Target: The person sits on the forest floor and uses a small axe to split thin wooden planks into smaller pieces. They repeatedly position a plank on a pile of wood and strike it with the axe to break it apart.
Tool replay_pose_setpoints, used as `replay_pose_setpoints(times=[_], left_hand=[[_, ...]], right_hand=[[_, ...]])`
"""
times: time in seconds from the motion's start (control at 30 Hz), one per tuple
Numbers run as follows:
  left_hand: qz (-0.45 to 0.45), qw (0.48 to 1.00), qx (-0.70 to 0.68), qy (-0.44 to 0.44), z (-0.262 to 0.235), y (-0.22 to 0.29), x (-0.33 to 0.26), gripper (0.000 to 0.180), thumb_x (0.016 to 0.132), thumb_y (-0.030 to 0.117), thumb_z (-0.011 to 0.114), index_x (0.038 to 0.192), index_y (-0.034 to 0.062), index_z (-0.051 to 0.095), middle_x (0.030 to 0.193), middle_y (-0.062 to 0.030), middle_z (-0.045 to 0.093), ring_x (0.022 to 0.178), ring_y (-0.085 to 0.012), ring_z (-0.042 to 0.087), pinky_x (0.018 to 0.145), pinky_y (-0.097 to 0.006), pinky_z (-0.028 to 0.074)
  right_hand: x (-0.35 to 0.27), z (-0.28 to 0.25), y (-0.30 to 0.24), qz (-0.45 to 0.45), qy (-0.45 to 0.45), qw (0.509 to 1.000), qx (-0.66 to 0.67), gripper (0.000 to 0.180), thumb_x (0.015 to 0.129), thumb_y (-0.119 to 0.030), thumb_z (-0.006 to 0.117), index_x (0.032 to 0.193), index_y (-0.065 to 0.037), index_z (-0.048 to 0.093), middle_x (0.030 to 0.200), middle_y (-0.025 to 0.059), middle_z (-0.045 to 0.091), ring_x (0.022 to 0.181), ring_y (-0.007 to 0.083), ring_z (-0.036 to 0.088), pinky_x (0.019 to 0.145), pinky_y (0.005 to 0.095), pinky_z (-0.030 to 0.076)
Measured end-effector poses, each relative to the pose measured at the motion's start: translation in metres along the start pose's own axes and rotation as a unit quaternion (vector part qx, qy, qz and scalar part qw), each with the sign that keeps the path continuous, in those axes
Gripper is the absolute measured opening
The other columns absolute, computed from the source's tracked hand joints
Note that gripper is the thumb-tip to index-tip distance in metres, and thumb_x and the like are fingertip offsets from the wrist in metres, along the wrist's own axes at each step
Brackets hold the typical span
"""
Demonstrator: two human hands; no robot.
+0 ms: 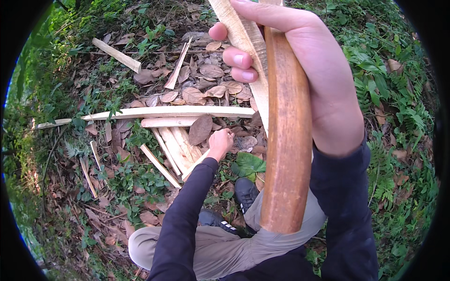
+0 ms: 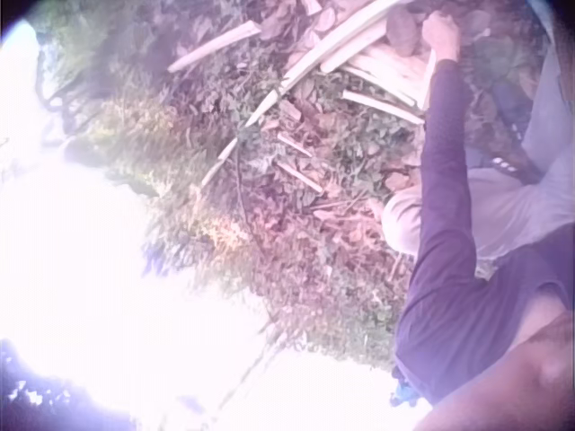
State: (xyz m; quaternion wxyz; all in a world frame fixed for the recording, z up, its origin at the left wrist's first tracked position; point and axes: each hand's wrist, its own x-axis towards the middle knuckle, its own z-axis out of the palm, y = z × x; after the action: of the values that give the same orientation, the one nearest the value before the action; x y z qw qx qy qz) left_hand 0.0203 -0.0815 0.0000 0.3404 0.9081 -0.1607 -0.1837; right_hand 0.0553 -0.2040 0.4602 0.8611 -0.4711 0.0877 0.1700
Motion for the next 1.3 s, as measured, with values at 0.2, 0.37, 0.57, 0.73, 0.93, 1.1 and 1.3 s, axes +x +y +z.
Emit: replay_pose_setpoints(times=[0.2,0.37,0.57,0.73,0.93,1.1,1.3], left_hand=[[0.019,0.997,-0.065,0.039,-0.073,0.007,0.001,0.023,0.088,0.026,0.070,0.086,0.0032,0.074,0.078,-0.0230,0.072,0.076,-0.0377,0.073,0.075,-0.046,0.058],[-0.012,0.943,-0.333,-0.006,-0.189,-0.018,-0.016,0.023,0.094,0.025,0.070,0.090,0.0031,0.070,0.074,-0.0058,0.074,0.070,-0.0100,0.068,0.068,-0.027,0.053],[-0.043,0.911,-0.398,0.095,-0.313,-0.018,-0.112,0.014,0.099,0.018,0.068,0.094,0.0053,0.067,0.078,0.0025,0.061,0.069,-0.0041,0.054,0.065,-0.022,0.044],[-0.005,0.899,-0.350,0.262,-0.301,-0.067,-0.183,0.017,0.096,0.018,0.073,0.090,0.0024,0.069,0.074,0.0036,0.063,0.068,-0.0021,0.055,0.062,-0.021,0.042],[-0.026,0.834,-0.342,0.432,-0.220,-0.110,-0.207,0.012,0.094,0.011,0.074,0.089,0.0014,0.068,0.077,0.0039,0.064,0.067,-0.0020,0.052,0.059,-0.021,0.041],[0.002,0.803,-0.288,0.521,-0.198,-0.109,-0.199,0.008,0.094,0.006,0.072,0.094,0.0018,0.066,0.080,0.0028,0.064,0.071,-0.0032,0.056,0.063,-0.022,0.047],[0.009,0.773,-0.348,0.531,-0.208,-0.116,-0.199,0.010,0.088,0.005,0.073,0.096,0.0010,0.067,0.078,-0.0033,0.069,0.069,-0.0058,0.061,0.061,-0.025,0.049]], right_hand=[[0.014,0.004,0.016,-0.040,0.018,0.998,-0.041,0.036,0.105,-0.030,0.057,0.103,0.006,0.060,0.080,0.0069,0.058,0.065,0.0143,0.058,0.057,0.0274,0.050],[0.037,0.017,0.046,-0.105,0.031,0.988,-0.108,0.035,0.104,-0.029,0.060,0.109,0.006,0.058,0.089,0.0111,0.061,0.065,0.0147,0.059,0.055,0.0264,0.050],[0.049,0.048,0.097,-0.065,0.023,0.978,-0.196,0.030,0.096,-0.022,0.067,0.103,0.006,0.069,0.088,0.0132,0.072,0.064,0.0144,0.061,0.061,0.0297,0.052],[0.053,0.068,0.165,-0.020,-0.070,0.970,-0.234,0.028,0.100,-0.025,0.066,0.101,0.002,0.065,0.084,0.0090,0.068,0.062,0.0110,0.061,0.050,0.0251,0.047],[0.051,0.075,0.230,0.012,-0.125,0.938,-0.324,0.022,0.097,-0.017,0.072,0.093,-0.007,0.053,0.085,0.0097,0.070,0.057,0.0096,0.060,0.046,0.0261,0.046],[0.059,0.068,0.290,-0.069,-0.124,0.852,-0.503,0.042,0.083,-0.028,0.087,0.092,-0.004,0.054,0.078,0.0033,0.059,0.072,0.0137,0.061,0.065,0.0317,0.051],[0.081,0.084,0.326,-0.094,-0.180,0.800,-0.565,0.054,0.086,-0.039,0.084,0.109,0.001,0.057,0.090,0.0136,0.070,0.081,0.0212,0.068,0.073,0.0386,0.051]])
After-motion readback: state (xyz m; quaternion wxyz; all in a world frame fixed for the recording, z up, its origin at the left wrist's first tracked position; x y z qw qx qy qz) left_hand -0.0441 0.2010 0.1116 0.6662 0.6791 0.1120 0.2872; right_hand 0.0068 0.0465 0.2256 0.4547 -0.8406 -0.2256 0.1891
